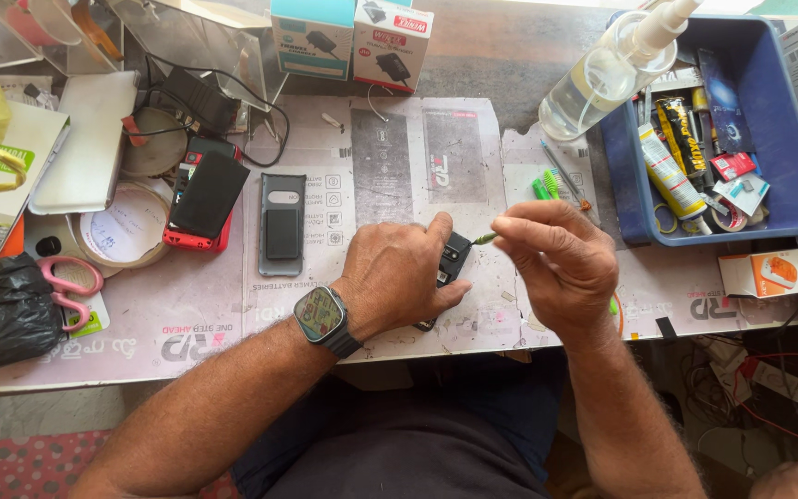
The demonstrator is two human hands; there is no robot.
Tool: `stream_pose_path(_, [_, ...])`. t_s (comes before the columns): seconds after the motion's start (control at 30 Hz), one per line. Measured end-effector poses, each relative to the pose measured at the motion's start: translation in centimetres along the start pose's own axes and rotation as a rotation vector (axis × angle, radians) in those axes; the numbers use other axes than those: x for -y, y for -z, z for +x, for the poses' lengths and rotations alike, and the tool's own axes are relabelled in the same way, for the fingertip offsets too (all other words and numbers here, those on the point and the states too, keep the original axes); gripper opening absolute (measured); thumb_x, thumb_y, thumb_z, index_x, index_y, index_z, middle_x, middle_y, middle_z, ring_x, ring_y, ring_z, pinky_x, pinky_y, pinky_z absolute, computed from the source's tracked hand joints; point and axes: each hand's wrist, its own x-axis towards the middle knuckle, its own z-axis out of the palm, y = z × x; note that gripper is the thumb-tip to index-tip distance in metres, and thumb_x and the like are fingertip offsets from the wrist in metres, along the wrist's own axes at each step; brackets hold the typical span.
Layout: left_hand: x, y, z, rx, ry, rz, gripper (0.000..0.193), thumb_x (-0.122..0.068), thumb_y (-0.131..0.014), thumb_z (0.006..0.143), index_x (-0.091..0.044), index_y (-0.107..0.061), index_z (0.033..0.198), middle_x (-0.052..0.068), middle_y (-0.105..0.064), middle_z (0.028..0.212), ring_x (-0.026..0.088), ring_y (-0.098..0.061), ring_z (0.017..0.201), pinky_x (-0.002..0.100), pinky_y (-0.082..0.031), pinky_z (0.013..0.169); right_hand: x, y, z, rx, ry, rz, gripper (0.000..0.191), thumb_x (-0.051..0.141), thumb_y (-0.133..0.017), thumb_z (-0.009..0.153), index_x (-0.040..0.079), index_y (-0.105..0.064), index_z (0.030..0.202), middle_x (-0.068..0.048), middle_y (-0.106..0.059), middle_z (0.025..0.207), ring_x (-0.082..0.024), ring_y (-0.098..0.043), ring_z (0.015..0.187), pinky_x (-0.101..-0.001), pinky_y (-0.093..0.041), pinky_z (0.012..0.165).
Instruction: The person removes the back cover of a black mobile phone, then uses a green-handled screwdriver to unscrew and adjust internal components. The phone remains open on the workbench throughout the clip.
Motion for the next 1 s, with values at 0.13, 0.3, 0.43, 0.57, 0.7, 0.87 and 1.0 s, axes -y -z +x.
stream_pose_path(0.13, [0.0,0.0,0.0,0.013,-0.003,0.014,0.065,-0.051,-0.081,0.079,0.001,-0.060,0.112,0.011,-0.070,0.066,0.028,-0.072,0.060,0.042,-0.057,0.052,0.0,0.0,0.0,-0.006,0.009,-0.009,0.023,-0.005,-0.077,0.095,0.004,-0.071,0.115,-0.011,-0.073,0.111,-0.018,-0.071,0.097,-0.0264,-0.059,0.081])
stream_pose_path(0.3, [-0.1,0.2,0.1,0.062,0.024,0.011,0.064,-0.051,-0.079,0.080,0.000,-0.060,0.113,0.010,-0.070,0.067,0.027,-0.072,0.060,0.041,-0.057,0.051,-0.1,-0.1,-0.1,-0.009,-0.028,0.039,0.025,-0.007,-0.075,0.096,0.004,-0.070,0.118,-0.010,-0.073,0.113,-0.017,-0.072,0.098,-0.0265,-0.060,0.083])
stream_pose_path(0.43, [-0.1,0.2,0.1,0.044,0.014,0.016,0.065,-0.050,-0.080,0.079,0.001,-0.060,0.114,0.010,-0.070,0.066,0.028,-0.072,0.060,0.041,-0.057,0.051,-0.4,-0.1,-0.2,-0.003,-0.034,0.043,0.025,-0.007,-0.076,0.096,0.004,-0.070,0.118,-0.010,-0.073,0.114,-0.017,-0.072,0.098,-0.0265,-0.061,0.083])
stream_pose_path(0.57, [0.1,-0.3,0.0,0.017,0.005,-0.004,0.062,-0.049,-0.082,0.078,-0.001,-0.060,0.109,0.010,-0.069,0.064,0.027,-0.071,0.058,0.041,-0.056,0.050,-1.1,-0.3,-0.5,-0.019,0.021,0.037,0.029,-0.005,-0.082,0.090,0.004,-0.072,0.116,-0.010,-0.071,0.113,-0.016,-0.070,0.096,-0.0250,-0.058,0.079])
stream_pose_path(0.7, [0.2,-0.6,-0.5,-0.082,-0.007,-0.063,0.054,-0.046,-0.084,0.075,-0.004,-0.059,0.098,0.011,-0.068,0.064,0.031,-0.069,0.059,0.044,-0.054,0.052,-1.4,-0.4,-1.0,-0.025,-0.052,0.123,0.026,-0.007,-0.076,0.092,0.004,-0.070,0.114,-0.012,-0.072,0.114,-0.020,-0.073,0.105,-0.0322,-0.061,0.089])
stream_pose_path(0.87, [-0.7,0.8,-0.2,-0.117,-0.018,-0.085,0.054,-0.045,-0.084,0.072,-0.005,-0.059,0.098,0.012,-0.068,0.063,0.034,-0.069,0.059,0.046,-0.053,0.054,-1.1,0.1,0.1,-0.015,-0.043,0.118,0.027,-0.010,-0.076,0.086,0.002,-0.072,0.110,-0.011,-0.075,0.105,-0.018,-0.073,0.091,-0.0293,-0.060,0.079])
stream_pose_path(1.0, [-1.2,1.7,-0.4,-0.101,-0.018,-0.085,0.053,-0.044,-0.084,0.074,-0.003,-0.060,0.098,0.013,-0.068,0.062,0.033,-0.069,0.058,0.045,-0.054,0.055,-0.4,0.3,0.8,-0.026,0.067,0.026,0.033,-0.006,-0.083,0.078,0.004,-0.074,0.109,-0.010,-0.072,0.099,-0.019,-0.070,0.090,-0.0296,-0.057,0.077])
